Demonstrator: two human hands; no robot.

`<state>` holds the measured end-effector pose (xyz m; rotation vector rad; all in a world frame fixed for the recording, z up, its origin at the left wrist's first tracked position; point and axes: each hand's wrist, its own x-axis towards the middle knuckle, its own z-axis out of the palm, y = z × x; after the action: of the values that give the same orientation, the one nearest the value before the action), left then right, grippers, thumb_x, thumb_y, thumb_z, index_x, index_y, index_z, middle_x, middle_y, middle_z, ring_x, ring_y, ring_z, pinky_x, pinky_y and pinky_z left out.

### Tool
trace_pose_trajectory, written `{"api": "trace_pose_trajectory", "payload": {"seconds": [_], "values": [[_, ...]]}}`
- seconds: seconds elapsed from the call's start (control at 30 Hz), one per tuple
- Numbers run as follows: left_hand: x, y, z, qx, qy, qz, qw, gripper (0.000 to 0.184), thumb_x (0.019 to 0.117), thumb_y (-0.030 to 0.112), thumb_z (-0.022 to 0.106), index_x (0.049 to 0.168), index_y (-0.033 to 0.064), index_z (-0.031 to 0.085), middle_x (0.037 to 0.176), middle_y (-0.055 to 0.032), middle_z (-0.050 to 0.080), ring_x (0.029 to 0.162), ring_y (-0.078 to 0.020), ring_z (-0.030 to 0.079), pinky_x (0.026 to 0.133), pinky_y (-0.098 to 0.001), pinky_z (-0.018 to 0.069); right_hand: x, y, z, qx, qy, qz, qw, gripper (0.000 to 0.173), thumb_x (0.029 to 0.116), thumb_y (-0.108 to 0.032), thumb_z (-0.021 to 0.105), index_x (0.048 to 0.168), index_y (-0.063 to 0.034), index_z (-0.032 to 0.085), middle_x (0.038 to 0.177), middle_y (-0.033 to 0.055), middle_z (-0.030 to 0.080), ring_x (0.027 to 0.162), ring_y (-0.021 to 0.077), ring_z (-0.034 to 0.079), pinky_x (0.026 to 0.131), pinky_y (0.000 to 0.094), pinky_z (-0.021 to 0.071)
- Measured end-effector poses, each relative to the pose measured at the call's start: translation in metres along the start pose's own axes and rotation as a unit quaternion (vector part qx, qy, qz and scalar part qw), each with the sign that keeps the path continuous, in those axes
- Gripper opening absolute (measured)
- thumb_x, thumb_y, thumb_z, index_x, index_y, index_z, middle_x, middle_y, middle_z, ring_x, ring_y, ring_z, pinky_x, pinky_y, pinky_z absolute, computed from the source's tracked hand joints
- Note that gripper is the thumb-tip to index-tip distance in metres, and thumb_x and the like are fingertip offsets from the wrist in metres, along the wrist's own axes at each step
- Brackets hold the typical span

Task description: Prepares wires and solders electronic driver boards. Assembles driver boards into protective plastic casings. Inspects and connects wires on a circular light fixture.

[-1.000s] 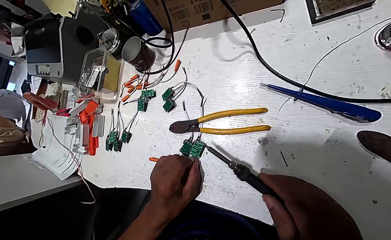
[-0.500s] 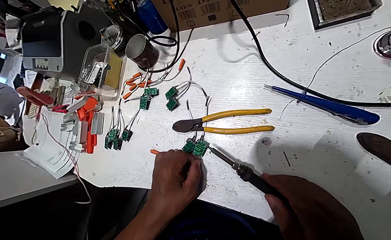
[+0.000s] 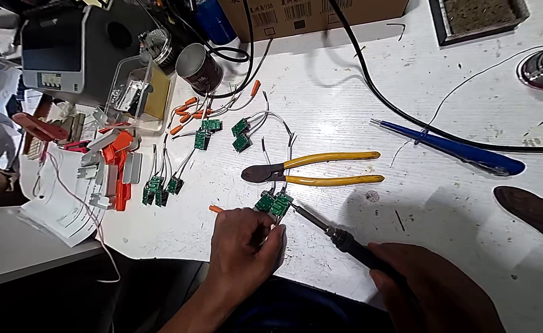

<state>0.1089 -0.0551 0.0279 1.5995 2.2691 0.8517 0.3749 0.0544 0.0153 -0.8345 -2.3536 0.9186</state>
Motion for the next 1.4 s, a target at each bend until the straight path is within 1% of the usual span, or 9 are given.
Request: {"api": "trace_pose_trajectory", "payload": {"seconds": [0.27, 0.47, 0.57, 0.73, 0.83, 1.07, 1.2, 1.27, 1.4], "values": [[-0.006, -0.006, 0.004, 0.028, 0.030, 0.074, 0.996, 0.017, 0.0954, 0.030, 0.069, 0.085, 0.0164, 0.071, 0.075, 0.0059, 0.066, 0.073, -0.0064, 0.059, 0.082, -0.0348, 0.0440, -0.002, 0.002, 0.001, 0.017, 0.020, 0.009, 1.000, 0.031, 0.1028, -0.030, 0.057, 0.118, -0.0042, 0.066, 0.098, 0.0137, 0.072, 0.089, 0.0199, 0.069, 0.079, 0.0338, 0.0556], [-0.006, -0.025, -0.002, -0.016, 0.092, 0.147, 0.985, 0.024, 0.0974, 0.041, 0.066, 0.105, 0.0182, 0.068, 0.094, 0.0033, 0.069, 0.094, -0.0093, 0.065, 0.092, -0.0332, 0.0503, 0.003, 0.005, -0.023, 0.037, 0.098, 0.033, 0.994, 0.023, 0.1010, -0.025, 0.064, 0.112, -0.0049, 0.066, 0.103, 0.0101, 0.070, 0.095, 0.0094, 0.067, 0.082, 0.0224, 0.0562], [-0.005, -0.042, -0.018, -0.028, 0.097, 0.129, 0.987, 0.033, 0.0984, 0.045, 0.065, 0.115, 0.0167, 0.066, 0.105, -0.0007, 0.066, 0.105, -0.0112, 0.062, 0.096, -0.0316, 0.0496, 0.020, 0.007, -0.061, -0.129, 0.147, 0.033, 0.980, 0.024, 0.1018, -0.024, 0.061, 0.110, -0.0020, 0.066, 0.101, 0.0146, 0.070, 0.090, 0.0166, 0.067, 0.077, 0.0297, 0.0570], [-0.007, -0.070, -0.026, -0.052, 0.111, 0.143, 0.982, 0.043, 0.0995, 0.051, 0.059, 0.126, 0.0177, 0.061, 0.117, -0.0021, 0.062, 0.117, -0.0096, 0.057, 0.102, -0.0282, 0.0457, 0.070, 0.007, -0.111, -0.380, 0.176, 0.077, 0.905, 0.031, 0.1019, -0.020, 0.052, 0.112, 0.0045, 0.068, 0.100, 0.0255, 0.068, 0.079, 0.0416, 0.067, 0.061, 0.0570, 0.0516], [-0.010, -0.078, -0.025, -0.078, 0.124, 0.158, 0.976, 0.043, 0.1001, 0.051, 0.058, 0.124, 0.0160, 0.063, 0.115, -0.0020, 0.063, 0.118, -0.0103, 0.057, 0.103, -0.0298, 0.0443, 0.111, 0.006, -0.123, -0.425, 0.171, 0.122, 0.880, 0.028, 0.1011, -0.013, 0.052, 0.115, 0.0071, 0.063, 0.103, 0.0307, 0.064, 0.086, 0.0520, 0.065, 0.063, 0.0657, 0.0502], [-0.012, -0.078, -0.023, -0.086, 0.150, 0.155, 0.973, 0.036, 0.0984, 0.051, 0.060, 0.117, 0.0204, 0.066, 0.110, 0.0020, 0.068, 0.113, -0.0119, 0.061, 0.103, -0.0356, 0.0450, 0.199, 0.028, -0.128, -0.459, 0.118, 0.177, 0.863, 0.022, 0.0948, -0.008, 0.057, 0.107, 0.0097, 0.062, 0.104, 0.0364, 0.062, 0.087, 0.0592, 0.064, 0.060, 0.0729, 0.0465], [-0.012, -0.063, -0.015, -0.010, 0.149, 0.199, 0.968, 0.036, 0.0929, 0.055, 0.066, 0.104, 0.0211, 0.070, 0.102, 0.0014, 0.070, 0.104, -0.0159, 0.063, 0.101, -0.0403, 0.0459, 0.240, 0.033, -0.122, -0.459, 0.101, 0.109, 0.876, 0.024, 0.0952, -0.005, 0.057, 0.111, 0.0132, 0.061, 0.111, 0.0439, 0.058, 0.105, 0.0671, 0.056, 0.076, 0.0800, 0.0424], [-0.009, -0.047, -0.010, 0.036, 0.108, 0.199, 0.973, 0.042, 0.0906, 0.059, 0.068, 0.102, 0.0195, 0.072, 0.101, -0.0017, 0.070, 0.100, -0.0202, 0.063, 0.096, -0.0426, 0.0474, 0.236, 0.015, -0.105, -0.393, 0.083, -0.016, 0.916, 0.032, 0.0989, -0.016, 0.057, 0.118, 0.0090, 0.063, 0.119, 0.0389, 0.059, 0.115, 0.0604, 0.055, 0.092, 0.0754, 0.0418], [0.000, -0.029, 0.007, 0.088, 0.096, 0.225, 0.966, 0.031, 0.0963, 0.045, 0.061, 0.085, 0.0176, 0.070, 0.089, -0.0014, 0.069, 0.090, -0.0219, 0.062, 0.086, -0.0400, 0.0470, 0.178, -0.014, -0.020, -0.206, -0.111, -0.172, 0.957, 0.045, 0.0891, -0.046, 0.066, 0.115, -0.0094, 0.072, 0.117, 0.0128, 0.068, 0.111, 0.0315, 0.063, 0.092, 0.0553, 0.0512]]}}
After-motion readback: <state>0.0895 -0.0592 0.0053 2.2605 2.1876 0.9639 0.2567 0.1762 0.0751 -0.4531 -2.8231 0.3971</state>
